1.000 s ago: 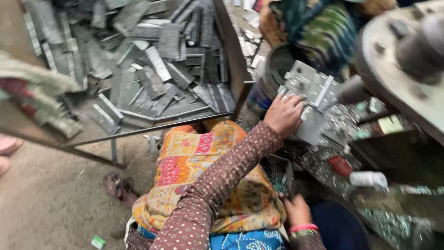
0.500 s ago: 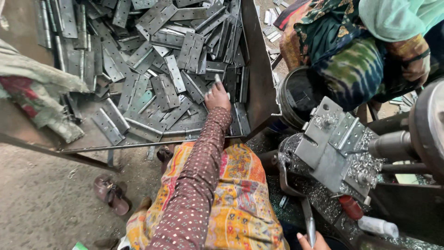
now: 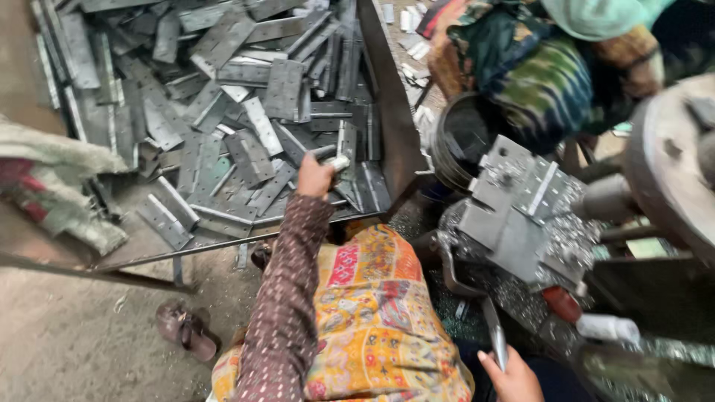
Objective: The person repeatedly picks up metal hinge plates from a nearby bin, places them into a manual punching machine, and operates the lever to punch holes. The finished plates are then placed back into the bin.
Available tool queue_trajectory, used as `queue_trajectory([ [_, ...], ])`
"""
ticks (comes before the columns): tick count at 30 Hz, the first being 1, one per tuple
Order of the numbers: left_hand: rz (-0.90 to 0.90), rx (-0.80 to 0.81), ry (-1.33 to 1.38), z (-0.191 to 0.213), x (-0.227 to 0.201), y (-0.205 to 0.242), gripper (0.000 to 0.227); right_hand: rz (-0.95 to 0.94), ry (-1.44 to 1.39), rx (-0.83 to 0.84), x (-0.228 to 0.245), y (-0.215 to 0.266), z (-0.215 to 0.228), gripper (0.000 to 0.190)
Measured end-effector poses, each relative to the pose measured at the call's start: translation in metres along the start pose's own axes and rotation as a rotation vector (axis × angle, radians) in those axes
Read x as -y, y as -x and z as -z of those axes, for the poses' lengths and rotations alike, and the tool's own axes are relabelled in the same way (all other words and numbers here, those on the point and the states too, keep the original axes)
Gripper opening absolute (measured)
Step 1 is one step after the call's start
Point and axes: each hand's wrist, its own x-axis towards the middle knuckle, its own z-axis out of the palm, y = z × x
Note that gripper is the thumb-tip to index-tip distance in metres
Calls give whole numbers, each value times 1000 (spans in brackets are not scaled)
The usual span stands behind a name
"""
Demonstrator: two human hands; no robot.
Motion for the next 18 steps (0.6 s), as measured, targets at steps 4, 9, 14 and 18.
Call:
queue_trajectory([
  [4,56,229,145,-35,-80,82,45,-179,-56,7,38,34,3,35],
  [9,-63,532,-98,-129,-159,161,53,46,75,-55,57,35,9,45],
  [14,-719,513,-1232,-199,-139,223,43,49,151,-60,57,36,4,48],
  [18,-1008,302,-1302,-213,-108,239,39,26,107,-46,53,33,0,47],
])
